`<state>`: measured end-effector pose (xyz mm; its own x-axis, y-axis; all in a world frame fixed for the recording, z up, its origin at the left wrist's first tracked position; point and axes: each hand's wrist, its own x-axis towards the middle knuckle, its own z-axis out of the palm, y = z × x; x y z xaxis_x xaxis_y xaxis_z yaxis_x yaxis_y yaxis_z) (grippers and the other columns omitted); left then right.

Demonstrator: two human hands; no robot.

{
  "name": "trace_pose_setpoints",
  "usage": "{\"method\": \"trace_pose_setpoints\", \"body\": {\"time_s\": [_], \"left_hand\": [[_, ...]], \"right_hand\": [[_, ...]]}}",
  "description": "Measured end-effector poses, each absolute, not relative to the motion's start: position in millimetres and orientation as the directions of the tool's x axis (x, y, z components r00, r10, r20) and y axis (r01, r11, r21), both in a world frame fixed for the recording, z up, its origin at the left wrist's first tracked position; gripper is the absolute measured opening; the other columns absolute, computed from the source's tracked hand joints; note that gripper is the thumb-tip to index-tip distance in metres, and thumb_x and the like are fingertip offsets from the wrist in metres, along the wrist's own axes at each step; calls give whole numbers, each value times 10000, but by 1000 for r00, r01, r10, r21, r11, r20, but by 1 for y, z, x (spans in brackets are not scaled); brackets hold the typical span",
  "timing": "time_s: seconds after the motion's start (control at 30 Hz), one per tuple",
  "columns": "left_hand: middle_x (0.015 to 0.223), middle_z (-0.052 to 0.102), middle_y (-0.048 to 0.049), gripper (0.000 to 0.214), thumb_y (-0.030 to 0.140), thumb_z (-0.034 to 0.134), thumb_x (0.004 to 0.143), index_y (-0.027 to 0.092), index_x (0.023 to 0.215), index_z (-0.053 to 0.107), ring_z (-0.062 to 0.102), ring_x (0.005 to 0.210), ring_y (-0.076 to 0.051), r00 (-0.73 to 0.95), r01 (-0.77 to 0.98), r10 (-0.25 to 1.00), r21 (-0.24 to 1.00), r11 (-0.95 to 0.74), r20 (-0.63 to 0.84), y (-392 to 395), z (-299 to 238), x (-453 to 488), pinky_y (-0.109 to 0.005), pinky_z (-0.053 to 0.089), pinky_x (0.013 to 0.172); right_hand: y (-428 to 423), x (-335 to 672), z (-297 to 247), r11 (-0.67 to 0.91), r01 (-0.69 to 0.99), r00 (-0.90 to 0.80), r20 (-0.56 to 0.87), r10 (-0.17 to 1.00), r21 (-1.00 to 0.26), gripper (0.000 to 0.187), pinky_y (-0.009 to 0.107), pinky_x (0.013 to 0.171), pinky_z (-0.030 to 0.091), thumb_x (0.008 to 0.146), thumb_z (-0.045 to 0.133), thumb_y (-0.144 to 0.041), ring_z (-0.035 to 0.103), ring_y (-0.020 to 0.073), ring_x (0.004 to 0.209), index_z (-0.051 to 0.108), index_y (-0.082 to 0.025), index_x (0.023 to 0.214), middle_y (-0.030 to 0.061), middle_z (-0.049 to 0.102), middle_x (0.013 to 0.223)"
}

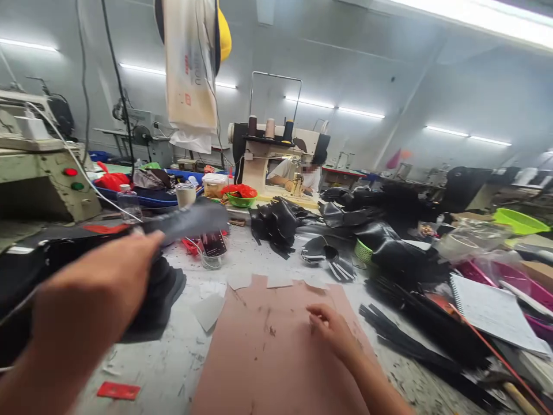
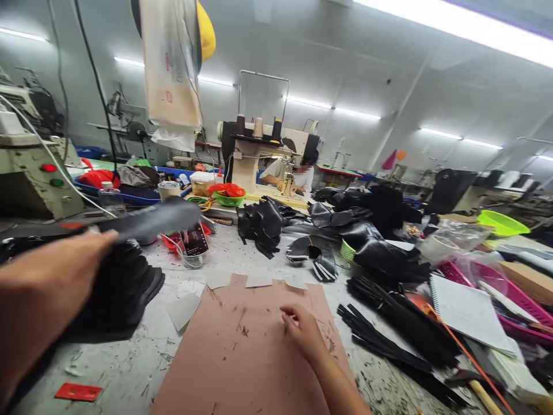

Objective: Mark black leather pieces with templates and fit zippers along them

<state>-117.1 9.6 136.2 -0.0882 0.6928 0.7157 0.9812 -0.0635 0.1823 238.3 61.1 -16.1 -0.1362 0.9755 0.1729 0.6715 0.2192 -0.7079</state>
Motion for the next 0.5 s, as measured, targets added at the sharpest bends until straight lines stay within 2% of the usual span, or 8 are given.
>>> {"method": "trace_pose_setpoints", "body": {"time_s": [0.03,0.07,0.1,0.17,0.23,0.3,0.43,0.5], "left_hand": [[1156,596,-83,364,226,389,834,201,1152,564,502,1108,-281,106,978,703,54,-201,703,2,117,-93,-410,384,918],[1101,632,-81,364,158,381,813,195,1102,600,556,1043,-258,335,914,658,-63,-401,674,-6,95,-69,-377,421,886],[1028,667,-83,370,105,378,788,191,1040,635,602,966,-247,489,833,615,-121,-540,619,-13,71,-47,-353,458,830],[854,705,-100,415,8,340,744,170,933,672,652,802,-233,632,738,588,-163,-655,505,-25,23,-10,-330,503,708],[857,702,-106,446,-34,329,715,169,922,669,646,826,-241,626,766,661,-167,-621,414,-34,-14,16,-332,514,685],[854,693,-123,413,-14,377,705,159,965,649,641,801,-252,618,782,718,-162,-602,320,-40,-30,31,-328,517,630],[652,659,-95,193,119,505,712,150,840,646,618,581,-225,668,743,744,-48,-668,-11,-37,-5,43,-290,478,507],[664,658,-91,162,252,511,760,159,823,628,620,598,-237,647,761,749,47,-647,-144,-28,18,48,-302,473,535]], "right_hand": [[72,243,-11,192,707,-105,167,980,-681,294,355,723,492,779,403,-277,620,227,845,648,-166,901,103,668,921],[85,247,-5,174,733,-85,165,983,-657,300,354,738,479,792,389,-263,614,224,853,645,-157,908,105,666,922],[98,248,-1,167,754,-79,165,983,-635,295,352,761,461,799,385,-246,605,221,870,643,-154,910,102,664,928],[126,244,6,168,793,-91,159,983,-586,258,356,818,414,792,411,-200,582,221,917,648,-156,884,98,658,946],[152,232,8,176,827,-123,133,983,-534,201,382,852,369,775,466,-182,564,236,940,651,-156,848,95,660,915],[171,215,6,175,848,-143,102,984,-501,191,426,865,340,755,529,-183,552,243,943,629,-146,913,86,650,898],[181,188,6,206,828,-170,116,978,-522,280,398,839,337,734,521,-101,552,226,905,578,-174,999,57,639,850],[169,188,12,228,789,-147,184,972,-570,311,349,812,352,772,438,-88,549,206,898,542,-199,1043,59,626,908]]}}
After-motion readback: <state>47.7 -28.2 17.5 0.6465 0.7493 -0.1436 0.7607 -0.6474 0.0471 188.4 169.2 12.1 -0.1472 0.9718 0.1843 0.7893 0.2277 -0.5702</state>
